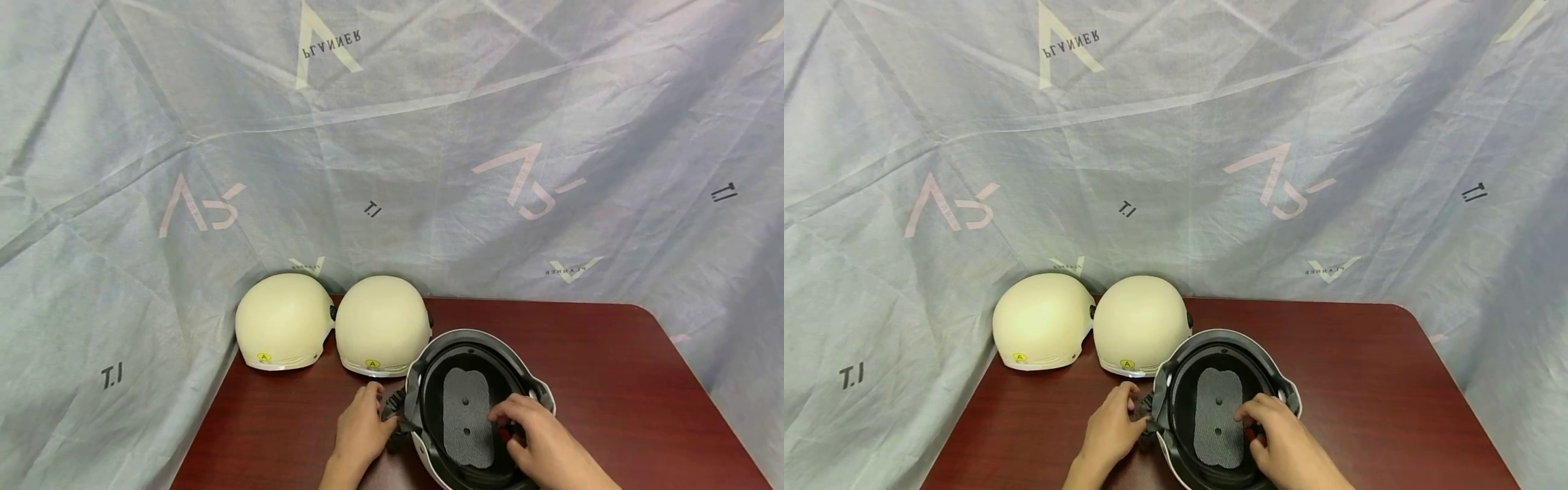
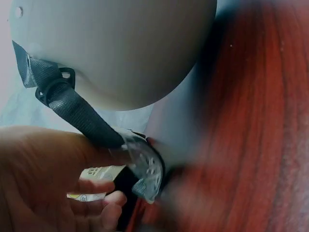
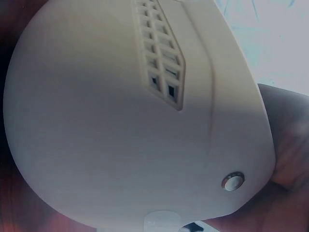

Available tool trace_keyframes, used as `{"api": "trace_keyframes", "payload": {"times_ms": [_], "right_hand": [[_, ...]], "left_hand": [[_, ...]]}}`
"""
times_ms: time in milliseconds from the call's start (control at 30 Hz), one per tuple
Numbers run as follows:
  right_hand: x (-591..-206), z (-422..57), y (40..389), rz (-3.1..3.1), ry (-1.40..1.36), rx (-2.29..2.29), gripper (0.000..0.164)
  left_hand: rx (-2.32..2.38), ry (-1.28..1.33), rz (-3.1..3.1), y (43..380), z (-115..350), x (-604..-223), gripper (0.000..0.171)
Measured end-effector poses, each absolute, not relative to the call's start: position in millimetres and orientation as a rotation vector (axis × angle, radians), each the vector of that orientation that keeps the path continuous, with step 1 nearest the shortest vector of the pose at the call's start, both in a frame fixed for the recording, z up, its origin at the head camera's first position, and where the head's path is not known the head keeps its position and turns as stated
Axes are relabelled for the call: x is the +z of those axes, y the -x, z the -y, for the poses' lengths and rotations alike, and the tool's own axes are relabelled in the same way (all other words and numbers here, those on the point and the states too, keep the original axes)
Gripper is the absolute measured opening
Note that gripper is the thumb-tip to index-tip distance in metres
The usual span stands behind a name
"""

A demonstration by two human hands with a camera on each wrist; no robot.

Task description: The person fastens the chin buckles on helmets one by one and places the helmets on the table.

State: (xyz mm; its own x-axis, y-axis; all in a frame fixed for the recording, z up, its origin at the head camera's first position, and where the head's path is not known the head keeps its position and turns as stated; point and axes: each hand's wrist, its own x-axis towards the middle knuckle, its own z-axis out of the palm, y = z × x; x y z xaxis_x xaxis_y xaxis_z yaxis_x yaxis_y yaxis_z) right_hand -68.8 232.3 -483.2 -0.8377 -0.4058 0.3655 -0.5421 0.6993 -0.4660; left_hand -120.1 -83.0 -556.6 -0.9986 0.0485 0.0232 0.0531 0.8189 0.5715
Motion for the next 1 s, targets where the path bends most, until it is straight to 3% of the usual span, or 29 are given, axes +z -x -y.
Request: {"api": "trace_keyframes", "payload": {"times_ms": [300, 533, 700, 900, 1000], "right_hand": [[-480.2, -232.8, 68.6, 2.791, -0.731, 0.821, 0.046], [-485.5, -232.9, 67.1, 2.715, -0.756, 0.673, 0.042], [-482.1, -233.7, 67.4, 2.762, -0.766, 0.706, 0.045], [-474.8, -231.4, 62.9, 2.9, -0.531, 0.674, 0.045], [-472.0, -231.4, 63.5, 2.908, -0.516, 0.689, 0.045]], "left_hand": [[-0.864, -0.082, 3.043, 115.8, 95.4, -553.9, 0.046], [-0.822, -0.159, 3.016, 113.0, 103.7, -557.4, 0.029], [-0.858, -0.273, 3.013, 115.0, 109.1, -559.5, 0.036], [-0.794, -0.494, 3.153, 114.3, 115.2, -555.6, 0.072], [-0.713, -0.496, 3.23, 112.7, 116.7, -553.5, 0.07]]}}
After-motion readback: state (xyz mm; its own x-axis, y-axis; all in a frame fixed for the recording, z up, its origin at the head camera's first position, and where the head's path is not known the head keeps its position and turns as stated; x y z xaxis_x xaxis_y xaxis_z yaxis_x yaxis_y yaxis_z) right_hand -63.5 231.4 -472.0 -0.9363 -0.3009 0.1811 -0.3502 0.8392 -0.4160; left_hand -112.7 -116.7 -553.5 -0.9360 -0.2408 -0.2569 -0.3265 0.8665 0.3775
